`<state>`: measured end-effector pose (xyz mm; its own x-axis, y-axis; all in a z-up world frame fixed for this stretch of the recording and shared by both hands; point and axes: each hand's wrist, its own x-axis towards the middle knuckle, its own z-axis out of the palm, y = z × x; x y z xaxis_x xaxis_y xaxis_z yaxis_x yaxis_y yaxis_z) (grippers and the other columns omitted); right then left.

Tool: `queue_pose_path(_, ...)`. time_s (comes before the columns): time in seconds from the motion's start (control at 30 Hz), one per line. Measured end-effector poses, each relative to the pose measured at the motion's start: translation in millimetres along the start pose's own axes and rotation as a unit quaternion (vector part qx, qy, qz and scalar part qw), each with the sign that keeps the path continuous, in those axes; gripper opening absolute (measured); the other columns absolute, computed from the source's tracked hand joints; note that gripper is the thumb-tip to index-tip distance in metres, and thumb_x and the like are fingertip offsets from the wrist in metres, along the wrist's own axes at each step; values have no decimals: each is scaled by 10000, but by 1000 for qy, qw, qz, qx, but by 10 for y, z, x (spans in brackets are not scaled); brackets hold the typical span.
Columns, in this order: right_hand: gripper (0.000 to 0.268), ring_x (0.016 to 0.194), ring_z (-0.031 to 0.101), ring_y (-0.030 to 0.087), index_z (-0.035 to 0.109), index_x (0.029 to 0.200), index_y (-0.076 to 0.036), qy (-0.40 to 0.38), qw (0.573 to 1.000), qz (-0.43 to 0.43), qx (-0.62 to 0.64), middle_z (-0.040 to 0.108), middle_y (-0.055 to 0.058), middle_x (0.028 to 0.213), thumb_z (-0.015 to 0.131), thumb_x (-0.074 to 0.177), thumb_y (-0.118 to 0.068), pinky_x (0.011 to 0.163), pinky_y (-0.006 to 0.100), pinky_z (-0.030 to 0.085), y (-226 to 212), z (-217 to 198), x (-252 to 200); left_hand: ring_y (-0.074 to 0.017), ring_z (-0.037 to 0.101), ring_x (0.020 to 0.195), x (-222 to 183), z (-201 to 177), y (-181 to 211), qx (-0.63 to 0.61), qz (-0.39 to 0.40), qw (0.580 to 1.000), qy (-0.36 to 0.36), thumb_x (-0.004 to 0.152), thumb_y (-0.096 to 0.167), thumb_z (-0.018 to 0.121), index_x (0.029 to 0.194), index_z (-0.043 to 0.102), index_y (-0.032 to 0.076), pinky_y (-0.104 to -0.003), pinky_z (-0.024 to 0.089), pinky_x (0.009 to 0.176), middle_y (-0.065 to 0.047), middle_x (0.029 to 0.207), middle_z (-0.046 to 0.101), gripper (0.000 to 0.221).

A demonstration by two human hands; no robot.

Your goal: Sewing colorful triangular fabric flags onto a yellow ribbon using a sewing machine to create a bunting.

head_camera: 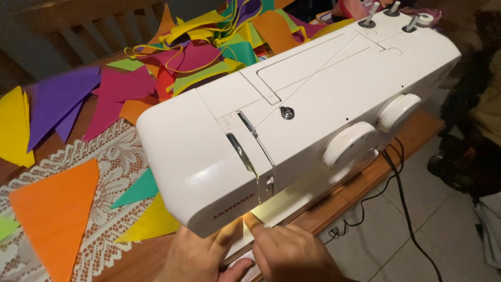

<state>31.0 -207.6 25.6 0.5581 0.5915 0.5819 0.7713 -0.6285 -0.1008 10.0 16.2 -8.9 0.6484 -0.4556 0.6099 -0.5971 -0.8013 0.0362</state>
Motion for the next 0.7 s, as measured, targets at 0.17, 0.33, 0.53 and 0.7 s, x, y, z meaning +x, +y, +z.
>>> queue_pose_path(0.17,189,471,536,188,678,1030,-28,-21,999,4,31,518,-15,568,614,852,-39,508,376,490,1,-24,42,-366,625,1172,6,-10,-31,-9,-29,1000,-1,833,638,748,1385,587,146,-493,515,953,-162,1356,632,756)
queue_pose_path(0.33,115,430,497,211,625,961,-72,-55,997,18,44,498,-27,546,601,849,-70,488,395,467,31,147,-16,-348,639,917,27,-80,-57,-41,-45,998,-26,861,605,708,1268,643,150,-487,507,764,-59,983,677,614)
queue_pose_path(0.53,34,397,531,272,589,828,-159,-103,994,36,-4,557,-13,518,619,820,-145,459,434,448,52,309,-42,-388,620,938,29,-112,-92,-58,-67,995,-39,833,568,733,949,623,138,-501,476,737,-125,1034,677,459)
queue_pose_path(0.7,282,351,567,296,628,1129,-75,-144,989,41,-13,605,8,480,598,896,-232,343,472,402,54,274,48,-426,638,1027,106,-147,-127,-49,-40,998,-20,890,665,594,1235,680,107,-531,501,822,-163,1171,699,662)
